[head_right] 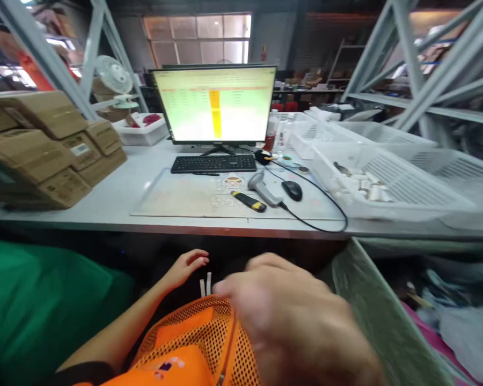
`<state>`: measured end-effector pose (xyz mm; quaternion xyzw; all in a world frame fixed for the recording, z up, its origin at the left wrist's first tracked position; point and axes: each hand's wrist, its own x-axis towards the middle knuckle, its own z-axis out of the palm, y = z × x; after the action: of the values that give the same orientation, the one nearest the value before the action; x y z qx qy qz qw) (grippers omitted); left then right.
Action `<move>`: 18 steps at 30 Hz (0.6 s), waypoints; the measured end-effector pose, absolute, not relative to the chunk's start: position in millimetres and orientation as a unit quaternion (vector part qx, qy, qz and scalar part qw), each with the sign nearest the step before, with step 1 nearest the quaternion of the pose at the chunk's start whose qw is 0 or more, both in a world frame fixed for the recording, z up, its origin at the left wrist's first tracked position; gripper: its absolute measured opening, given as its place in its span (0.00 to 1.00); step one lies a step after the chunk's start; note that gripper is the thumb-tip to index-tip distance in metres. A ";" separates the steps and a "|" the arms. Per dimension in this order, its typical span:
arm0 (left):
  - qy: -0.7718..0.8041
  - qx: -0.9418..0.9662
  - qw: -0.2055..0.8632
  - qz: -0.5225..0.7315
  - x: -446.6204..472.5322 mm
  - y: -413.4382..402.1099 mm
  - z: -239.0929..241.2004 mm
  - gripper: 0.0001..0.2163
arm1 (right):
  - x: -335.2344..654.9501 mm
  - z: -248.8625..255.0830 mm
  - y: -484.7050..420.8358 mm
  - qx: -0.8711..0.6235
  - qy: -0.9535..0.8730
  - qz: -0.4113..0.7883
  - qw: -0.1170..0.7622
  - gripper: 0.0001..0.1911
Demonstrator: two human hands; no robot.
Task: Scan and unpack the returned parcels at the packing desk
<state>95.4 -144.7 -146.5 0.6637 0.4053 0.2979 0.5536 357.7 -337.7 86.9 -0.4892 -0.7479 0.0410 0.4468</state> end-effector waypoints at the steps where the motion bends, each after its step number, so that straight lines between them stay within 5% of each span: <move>1: 0.439 0.643 0.533 0.330 71.3 -145.9 -143.9 0.20 | 342.5 98.5 -316.5 -0.440 -0.788 0.083 0.421 0.22; 6: 0.561 0.554 0.475 0.392 -12.6 -169.3 -144.2 0.13 | 311.8 104.2 -230.1 -0.309 -0.850 0.208 0.373 0.12; 14: 0.656 0.557 0.406 0.307 -23.9 -199.1 -259.9 0.32 | 382.6 17.2 -118.2 -0.501 -0.780 0.062 0.371 0.21; 18: 0.625 0.644 0.339 0.281 6.8 -190.3 -309.2 0.23 | 479.8 -1.1 -71.1 -0.601 -0.711 -0.040 0.363 0.18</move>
<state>6.8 -190.3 -309.2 0.6443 0.6255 0.2806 0.3390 479.8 -71.1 -1.1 -0.6013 -0.7107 -0.0399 0.3630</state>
